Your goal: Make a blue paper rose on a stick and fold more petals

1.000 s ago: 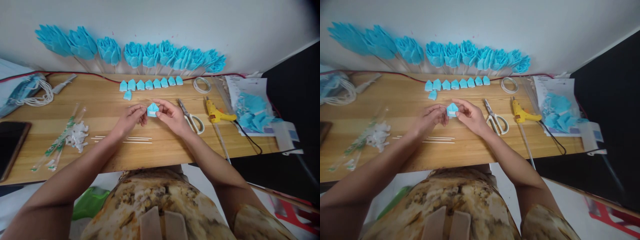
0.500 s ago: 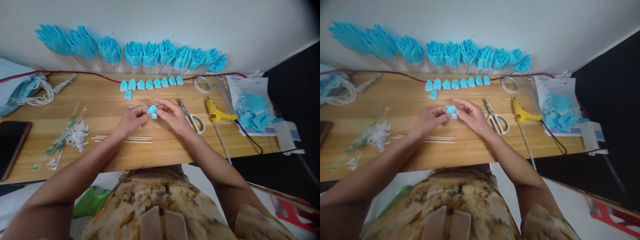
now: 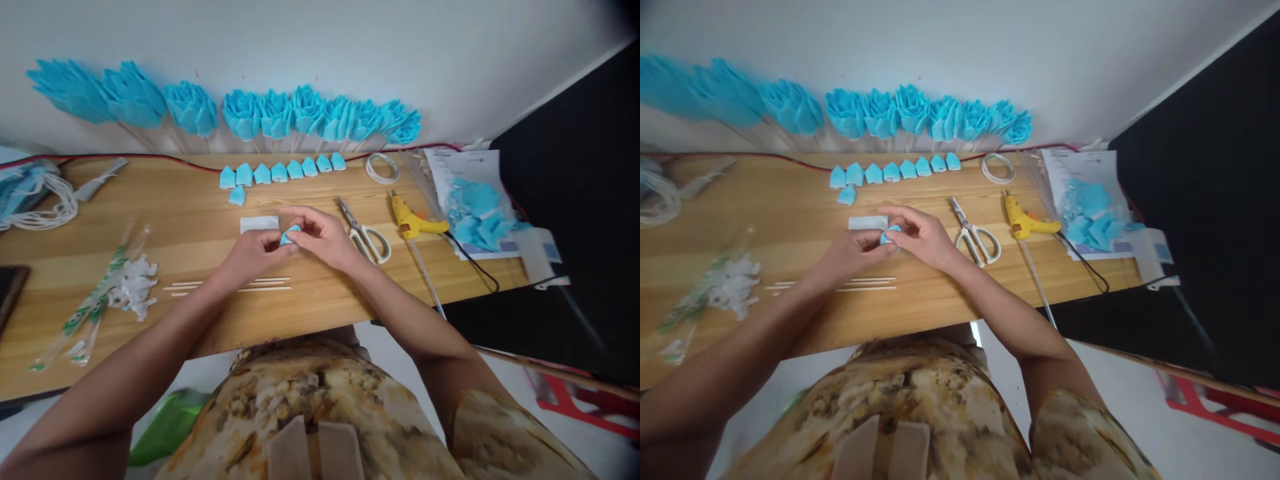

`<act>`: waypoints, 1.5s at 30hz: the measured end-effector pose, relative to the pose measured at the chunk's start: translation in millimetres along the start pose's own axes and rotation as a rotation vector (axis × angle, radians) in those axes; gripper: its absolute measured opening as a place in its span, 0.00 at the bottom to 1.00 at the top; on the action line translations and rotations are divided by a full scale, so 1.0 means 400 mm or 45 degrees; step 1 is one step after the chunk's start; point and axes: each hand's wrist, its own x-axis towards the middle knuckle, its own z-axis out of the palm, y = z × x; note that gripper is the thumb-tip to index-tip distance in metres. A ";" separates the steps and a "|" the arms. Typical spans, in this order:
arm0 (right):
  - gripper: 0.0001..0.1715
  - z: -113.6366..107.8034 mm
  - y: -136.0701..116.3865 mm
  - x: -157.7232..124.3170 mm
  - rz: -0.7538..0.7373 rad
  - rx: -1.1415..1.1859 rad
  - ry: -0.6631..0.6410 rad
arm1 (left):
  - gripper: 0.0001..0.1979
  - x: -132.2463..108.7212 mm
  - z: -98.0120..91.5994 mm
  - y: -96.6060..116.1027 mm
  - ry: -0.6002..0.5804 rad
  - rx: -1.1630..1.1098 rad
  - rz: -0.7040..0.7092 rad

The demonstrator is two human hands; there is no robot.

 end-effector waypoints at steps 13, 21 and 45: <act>0.18 -0.257 -0.039 0.006 -0.002 -0.444 0.569 | 0.16 0.005 -0.012 -0.003 0.149 -0.116 -0.023; 0.11 -0.300 0.057 -0.029 0.208 -1.045 0.411 | 0.16 0.005 -0.009 0.005 0.146 -0.173 -0.070; 0.08 -0.254 0.112 -0.008 0.156 -1.000 0.504 | 0.14 0.006 -0.007 -0.012 0.103 -0.286 -0.147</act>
